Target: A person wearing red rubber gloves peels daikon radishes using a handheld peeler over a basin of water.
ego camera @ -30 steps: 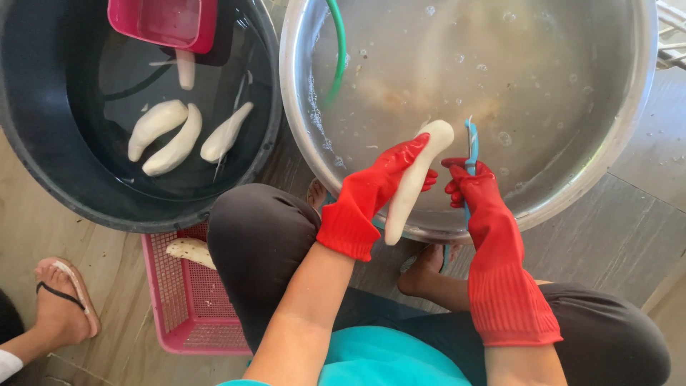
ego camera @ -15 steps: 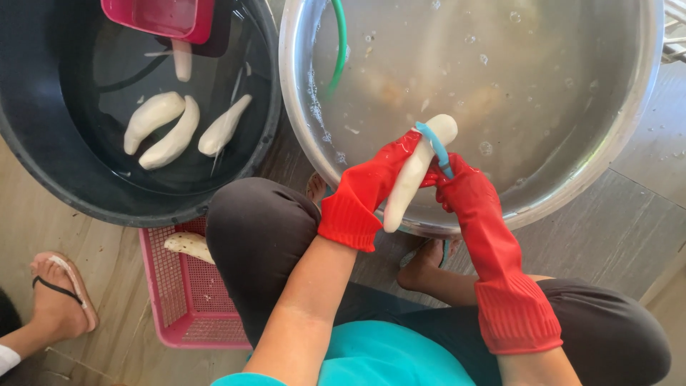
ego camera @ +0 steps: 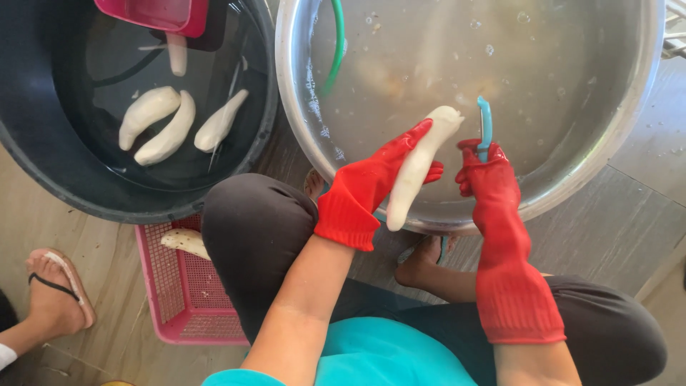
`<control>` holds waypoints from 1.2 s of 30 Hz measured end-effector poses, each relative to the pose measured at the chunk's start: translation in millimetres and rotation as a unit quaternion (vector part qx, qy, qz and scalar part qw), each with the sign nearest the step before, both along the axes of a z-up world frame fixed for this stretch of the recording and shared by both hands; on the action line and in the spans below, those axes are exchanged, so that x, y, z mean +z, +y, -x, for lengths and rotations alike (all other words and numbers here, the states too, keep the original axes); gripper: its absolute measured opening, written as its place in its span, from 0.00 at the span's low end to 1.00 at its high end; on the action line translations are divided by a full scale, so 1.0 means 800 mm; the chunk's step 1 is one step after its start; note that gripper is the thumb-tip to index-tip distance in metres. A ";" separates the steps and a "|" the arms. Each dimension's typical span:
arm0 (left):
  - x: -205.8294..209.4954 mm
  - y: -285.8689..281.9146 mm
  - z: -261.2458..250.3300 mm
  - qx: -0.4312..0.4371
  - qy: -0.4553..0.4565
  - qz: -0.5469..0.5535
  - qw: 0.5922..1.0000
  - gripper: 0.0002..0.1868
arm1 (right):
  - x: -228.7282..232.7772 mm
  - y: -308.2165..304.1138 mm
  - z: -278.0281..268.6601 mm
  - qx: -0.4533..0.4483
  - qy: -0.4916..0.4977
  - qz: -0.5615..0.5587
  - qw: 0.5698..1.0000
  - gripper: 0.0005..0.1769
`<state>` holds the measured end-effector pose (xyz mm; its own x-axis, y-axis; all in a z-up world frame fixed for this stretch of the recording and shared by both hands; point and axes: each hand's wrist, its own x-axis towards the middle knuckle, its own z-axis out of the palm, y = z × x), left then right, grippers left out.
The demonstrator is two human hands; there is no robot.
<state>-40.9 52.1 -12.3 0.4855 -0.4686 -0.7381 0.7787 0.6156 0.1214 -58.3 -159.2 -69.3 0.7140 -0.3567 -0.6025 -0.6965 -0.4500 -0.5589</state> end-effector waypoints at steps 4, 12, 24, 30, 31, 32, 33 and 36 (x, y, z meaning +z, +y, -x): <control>-0.025 -0.023 -0.002 -0.008 0.009 -0.021 1.000 0.46 | 0.022 0.007 -0.005 -0.017 -0.002 -0.127 0.992 0.14; -0.147 -0.051 -0.042 0.156 -0.077 -0.045 0.984 0.48 | 0.105 0.027 0.007 0.031 0.010 -0.116 0.993 0.20; -0.093 -0.041 -0.032 0.192 -0.186 0.121 0.956 0.36 | 0.026 -0.009 -0.026 -0.184 -0.067 -0.324 0.926 0.19; -0.053 -0.042 -0.037 0.170 -0.258 -0.009 0.951 0.39 | -0.004 -0.060 -0.045 -0.183 -0.093 -0.313 0.927 0.21; -0.104 -0.054 -0.038 0.171 -0.257 -0.009 0.951 0.39 | -0.015 -0.063 -0.032 -0.182 -0.091 -0.312 0.928 0.21; -0.155 -0.064 -0.046 0.243 -0.222 0.028 0.944 0.38 | -0.026 -0.064 -0.029 -0.161 -0.098 -0.293 0.937 0.22; -0.204 -0.073 -0.056 0.312 -0.186 0.066 0.929 0.37 | -0.037 -0.063 -0.026 -0.139 -0.106 -0.274 0.946 0.23; -0.254 -0.074 -0.044 0.280 -0.063 -0.070 0.955 0.64 | -0.109 -0.066 -0.002 -0.182 -0.042 -0.248 0.950 0.21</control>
<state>-6.0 -6.8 -215.3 0.7208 -0.0095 -0.6930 0.3052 0.9021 0.3050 -56.7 -211.8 -156.7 0.6508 -0.2758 -0.7074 -0.6990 0.1461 -0.7000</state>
